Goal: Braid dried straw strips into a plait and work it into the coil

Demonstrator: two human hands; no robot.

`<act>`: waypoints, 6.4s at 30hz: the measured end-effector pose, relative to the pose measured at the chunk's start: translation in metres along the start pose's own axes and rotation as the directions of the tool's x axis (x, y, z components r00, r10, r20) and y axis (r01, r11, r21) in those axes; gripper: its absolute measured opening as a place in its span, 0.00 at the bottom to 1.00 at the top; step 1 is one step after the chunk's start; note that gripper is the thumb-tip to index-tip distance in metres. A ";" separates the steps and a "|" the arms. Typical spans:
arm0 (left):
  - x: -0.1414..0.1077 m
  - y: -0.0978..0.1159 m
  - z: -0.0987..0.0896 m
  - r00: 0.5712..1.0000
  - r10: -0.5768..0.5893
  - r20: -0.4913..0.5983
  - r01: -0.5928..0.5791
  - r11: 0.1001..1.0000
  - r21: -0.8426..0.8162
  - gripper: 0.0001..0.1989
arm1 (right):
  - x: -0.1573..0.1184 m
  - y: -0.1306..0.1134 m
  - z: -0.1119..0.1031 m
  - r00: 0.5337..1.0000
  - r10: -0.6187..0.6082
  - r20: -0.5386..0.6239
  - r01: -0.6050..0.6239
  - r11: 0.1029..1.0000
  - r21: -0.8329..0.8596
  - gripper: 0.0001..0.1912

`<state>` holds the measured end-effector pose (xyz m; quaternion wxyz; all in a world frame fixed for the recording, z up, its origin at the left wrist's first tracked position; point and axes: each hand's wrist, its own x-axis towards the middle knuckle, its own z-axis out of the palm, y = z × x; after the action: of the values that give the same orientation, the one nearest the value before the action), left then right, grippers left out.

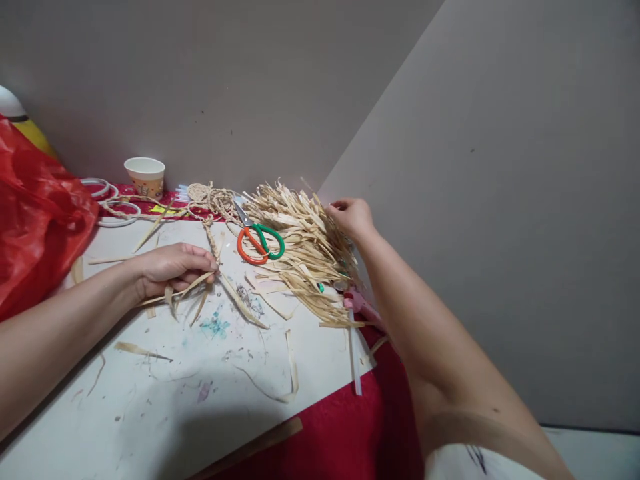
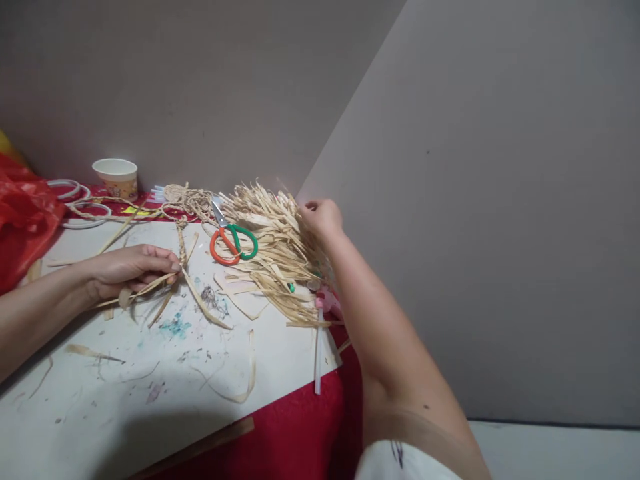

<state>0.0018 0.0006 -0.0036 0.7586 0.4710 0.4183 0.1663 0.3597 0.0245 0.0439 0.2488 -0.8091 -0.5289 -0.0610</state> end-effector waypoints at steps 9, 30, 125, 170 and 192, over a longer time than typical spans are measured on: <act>0.002 -0.003 -0.005 0.998 0.028 0.052 -0.030 0.999 0.035 0.06 | 0.023 -0.024 -0.026 0.995 -0.027 -0.098 0.071 0.871 0.485 0.02; -0.002 -0.001 0.001 1.000 0.010 0.007 -0.010 1.000 -0.014 0.05 | -0.042 -0.093 -0.085 1.000 -0.006 0.017 -0.013 0.428 0.904 0.09; 0.000 -0.002 0.001 1.000 0.018 0.010 -0.018 1.000 0.000 0.06 | -0.006 -0.050 -0.085 0.917 0.041 -0.397 0.284 0.632 0.721 0.06; 0.002 -0.001 0.002 1.000 0.013 0.007 -0.013 1.000 0.016 0.04 | -0.136 -0.051 -0.025 0.832 -0.374 0.410 0.106 0.832 0.544 0.08; 0.003 -0.003 0.003 0.999 0.031 -0.007 -0.031 0.999 0.029 0.04 | -0.153 -0.113 0.010 0.547 -0.377 0.748 -0.413 0.655 0.633 0.11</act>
<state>0.0052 -0.0010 -0.0073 0.7474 0.4877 0.4164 0.1737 0.1917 -0.0615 0.0180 0.2776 -0.5591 -0.5446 0.5601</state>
